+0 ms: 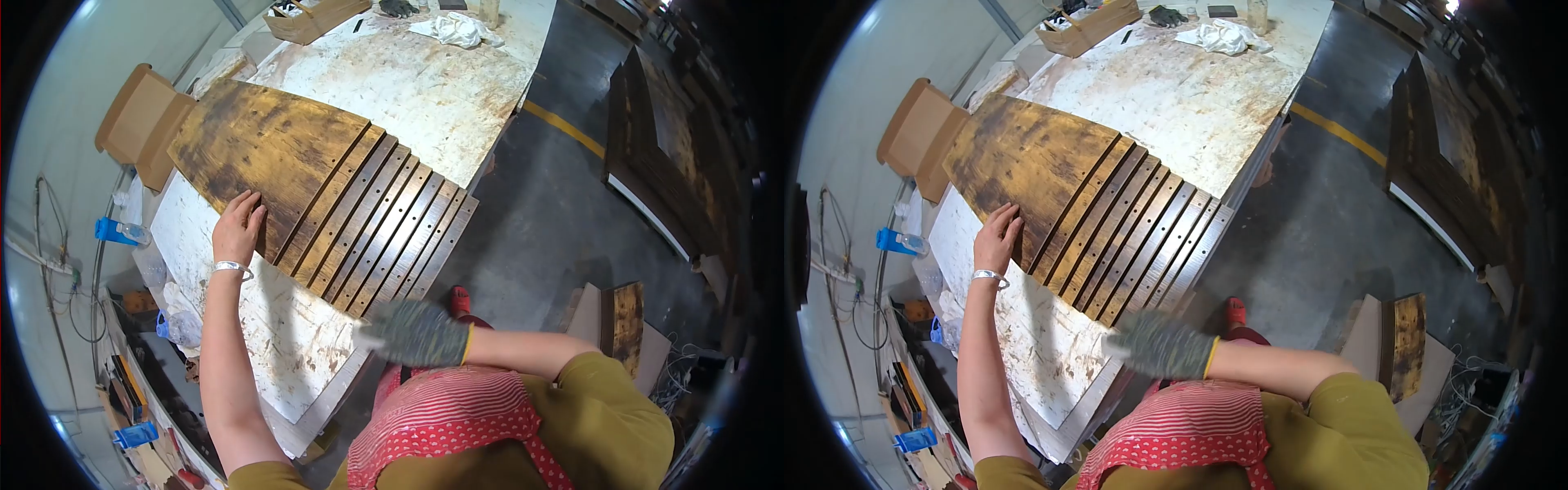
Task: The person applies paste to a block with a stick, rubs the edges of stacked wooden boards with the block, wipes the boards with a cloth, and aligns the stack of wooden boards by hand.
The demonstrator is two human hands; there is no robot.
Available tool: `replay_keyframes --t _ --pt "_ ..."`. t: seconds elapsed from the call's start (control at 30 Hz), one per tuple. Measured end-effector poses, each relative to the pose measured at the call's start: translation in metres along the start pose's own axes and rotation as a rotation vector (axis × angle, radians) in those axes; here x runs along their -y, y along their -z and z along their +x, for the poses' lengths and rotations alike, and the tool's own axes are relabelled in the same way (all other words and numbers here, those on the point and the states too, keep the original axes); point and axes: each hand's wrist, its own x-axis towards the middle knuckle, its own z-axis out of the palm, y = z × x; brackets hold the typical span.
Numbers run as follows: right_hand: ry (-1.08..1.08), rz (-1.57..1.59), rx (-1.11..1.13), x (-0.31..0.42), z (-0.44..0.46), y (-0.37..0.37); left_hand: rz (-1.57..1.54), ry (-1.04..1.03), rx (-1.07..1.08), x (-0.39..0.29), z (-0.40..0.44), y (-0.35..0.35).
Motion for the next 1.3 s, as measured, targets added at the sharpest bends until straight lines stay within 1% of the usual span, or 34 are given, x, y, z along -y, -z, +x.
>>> replay_keyframes --t 0.03,0.07,0.1,0.13,0.2,0.27,0.3,0.33,0.4,0.43,0.47,0.5,0.53,0.57,0.6,0.63,0.67,0.73,0.8,0.87,0.93,1.0,1.03,1.1,1.13,1.2,1.23,1.27,1.3 --pt "-0.028 -0.09 -0.067 -0.013 0.002 0.015 0.002 -0.001 0.001 0.001 0.0 0.0" --pt "0.029 -0.3 -0.226 -0.025 0.002 0.045 -0.009 -0.014 -0.007 0.003 0.0 -0.001" --pt "0.024 -0.371 -0.298 -0.051 0.0 0.064 -0.021 -0.026 -0.016 0.004 0.0 -0.002" --pt "-0.061 -0.376 -0.397 -0.075 0.0 0.082 -0.023 -0.023 -0.018 0.004 0.0 -0.002" --pt "-0.458 -0.215 -0.468 -0.091 0.005 0.124 -0.02 -0.043 -0.021 0.005 0.0 -0.002" --pt "-0.535 -0.319 -0.533 -0.121 0.008 0.128 -0.025 -0.041 -0.023 0.005 0.001 -0.002" --pt "-0.532 -0.387 -0.5 -0.128 0.009 0.128 -0.029 -0.044 -0.022 0.005 0.001 -0.002" --pt "-0.531 -0.384 -0.501 -0.131 0.009 0.123 -0.026 -0.043 -0.021 0.006 0.001 -0.001" --pt "-0.491 -0.461 -0.443 -0.122 0.015 0.113 -0.026 -0.045 -0.015 0.005 0.001 -0.001" --pt "-0.307 -0.551 -0.447 -0.105 0.015 0.107 -0.024 -0.046 -0.015 0.004 0.001 -0.001" --pt "-0.163 -0.812 -0.356 -0.115 0.014 0.083 -0.027 -0.031 -0.01 0.003 0.001 0.0" --pt "-0.288 -0.662 -0.332 -0.096 0.019 0.06 -0.031 -0.016 -0.005 0.002 0.0 0.0" --pt "-0.147 -0.652 -0.295 -0.066 0.02 0.05 -0.031 -0.017 -0.004 0.002 0.0 0.0" --pt "-0.17 -0.454 -0.217 -0.039 0.02 0.036 -0.036 -0.021 0.004 0.003 0.0 0.0" --pt "-0.094 -0.363 -0.114 -0.024 0.023 0.022 -0.042 -0.026 0.01 0.003 0.001 0.001" --pt "-0.074 -0.265 -0.056 -0.02 0.019 -0.012 -0.041 -0.028 0.007 0.004 0.001 0.001" --pt "-0.001 -0.157 0.096 0.003 0.023 -0.003 -0.034 -0.042 0.012 0.006 0.001 0.0" --pt "0.037 -0.023 -0.003 -0.002 0.017 -0.014 -0.02 -0.064 0.019 0.008 0.001 0.0" --pt "0.08 -0.214 -0.102 -0.016 0.02 0.047 -0.019 -0.075 0.01 0.009 0.0 -0.001" --pt "0.062 -0.527 -0.384 -0.074 0.011 0.067 -0.04 -0.066 0.011 0.01 -0.001 -0.002" --pt "-0.364 -0.308 -0.405 -0.076 0.018 0.118 -0.058 -0.067 0.0 0.009 -0.002 -0.002" --pt "-0.523 -0.375 -0.438 -0.11 0.021 0.126 -0.058 -0.078 -0.005 0.011 -0.001 -0.003" --pt "-0.52 -0.375 -0.437 -0.121 0.024 0.125 -0.056 -0.093 -0.008 0.012 -0.001 -0.003" --pt "-0.407 -0.574 -0.496 -0.132 0.03 0.123 -0.046 -0.1 -0.014 0.012 -0.001 -0.004" --pt "-0.405 -0.572 -0.495 -0.132 0.03 0.12 -0.036 -0.107 -0.018 0.012 -0.001 -0.004" --pt "-0.419 -0.54 -0.412 -0.112 0.036 0.112 -0.028 -0.11 -0.024 0.012 -0.002 -0.004" --pt "-0.222 -0.69 -0.37 -0.093 0.037 0.104 -0.022 -0.115 -0.031 0.012 -0.002 -0.005" --pt "-0.17 -0.745 -0.312 -0.099 0.037 0.072 -0.022 -0.113 -0.03 0.013 -0.003 -0.004" --pt "-0.209 -0.647 -0.193 -0.073 0.043 0.058 -0.038 -0.095 -0.022 0.012 -0.003 -0.004"
